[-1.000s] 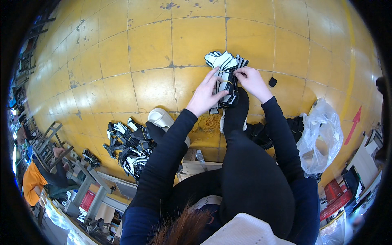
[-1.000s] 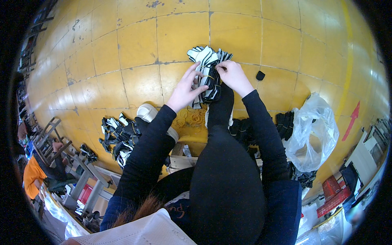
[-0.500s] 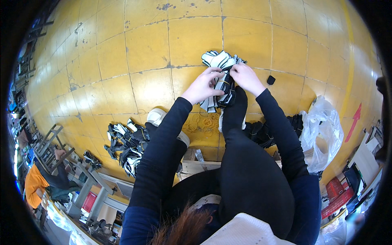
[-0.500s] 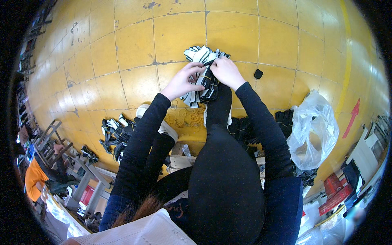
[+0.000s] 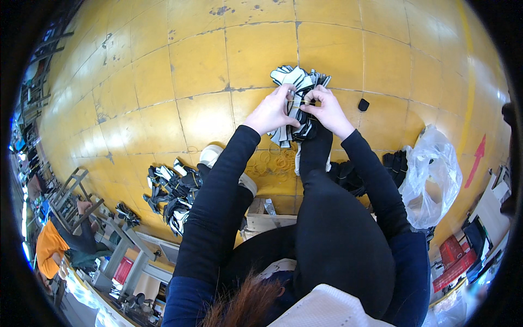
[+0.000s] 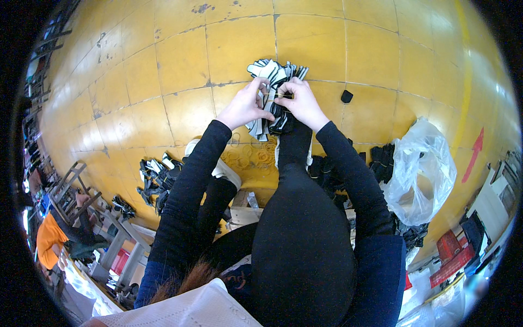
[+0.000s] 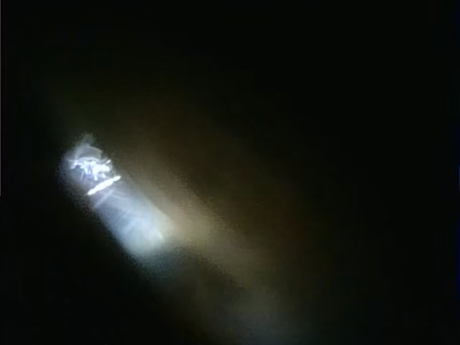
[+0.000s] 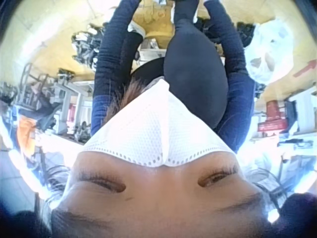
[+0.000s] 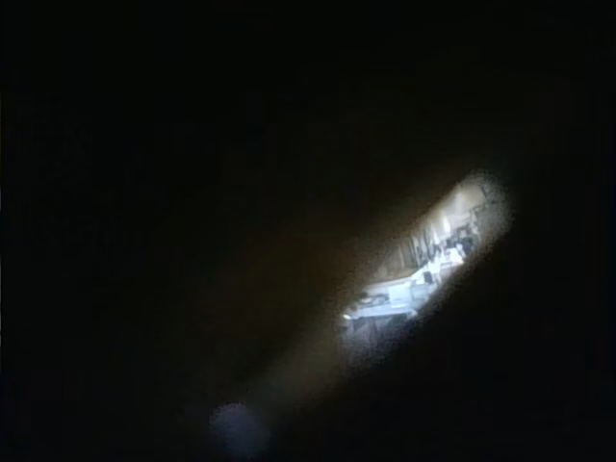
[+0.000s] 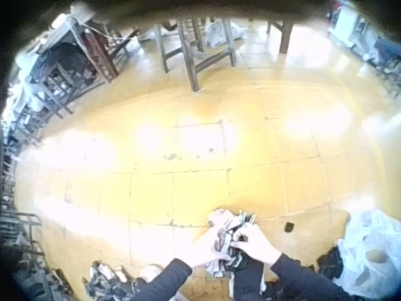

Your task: The person sits on the floor and bundles black fabric strips with a rubber band. They then gather white and black fabric pieces from the floor, align them, and secure the bundle with another rubber band.

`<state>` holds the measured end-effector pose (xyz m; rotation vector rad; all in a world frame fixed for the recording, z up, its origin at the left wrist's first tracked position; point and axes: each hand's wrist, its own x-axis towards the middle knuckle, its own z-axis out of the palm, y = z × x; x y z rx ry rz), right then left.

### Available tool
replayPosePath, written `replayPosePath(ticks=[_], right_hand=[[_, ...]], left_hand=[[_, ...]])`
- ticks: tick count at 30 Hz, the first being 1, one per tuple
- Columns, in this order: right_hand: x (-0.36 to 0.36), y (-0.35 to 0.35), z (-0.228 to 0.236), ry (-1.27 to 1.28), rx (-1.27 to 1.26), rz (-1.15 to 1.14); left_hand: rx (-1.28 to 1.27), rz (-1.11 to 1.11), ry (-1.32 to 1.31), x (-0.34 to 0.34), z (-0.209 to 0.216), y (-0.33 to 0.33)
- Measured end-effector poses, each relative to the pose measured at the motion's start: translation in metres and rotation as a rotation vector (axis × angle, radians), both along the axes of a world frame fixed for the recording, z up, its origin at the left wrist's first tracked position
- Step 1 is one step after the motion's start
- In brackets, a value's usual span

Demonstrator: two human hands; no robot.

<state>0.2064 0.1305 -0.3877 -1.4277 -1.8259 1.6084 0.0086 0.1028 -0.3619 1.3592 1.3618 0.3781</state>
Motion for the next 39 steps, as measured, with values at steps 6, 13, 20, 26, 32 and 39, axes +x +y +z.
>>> replayPosePath(ticks=[6,13,20,26,32,39], right_hand=[[0.001,-0.018,0.024,-0.19,0.371,0.191],[0.003,-0.022,0.025,-0.07,0.373,0.21],[0.0,-0.045,0.019,-0.129,0.455,0.018],[-0.009,-0.035,0.025,-0.257,0.286,-0.102],[-0.023,-0.005,0.019,-0.428,0.03,-0.194],[-0.028,-0.011,0.034,-0.456,0.055,-0.123]], left_hand=[[0.124,-0.067,0.003,-0.004,-0.011,-0.011],[0.096,-0.024,-0.206,-0.005,-0.02,-0.024],[0.174,0.071,-0.106,-0.001,-0.017,-0.038],[0.116,0.059,0.1,0.012,-0.002,-0.026],[0.051,0.257,-0.144,0.011,-0.012,-0.04],[0.085,0.259,-0.134,0.013,-0.022,-0.051]])
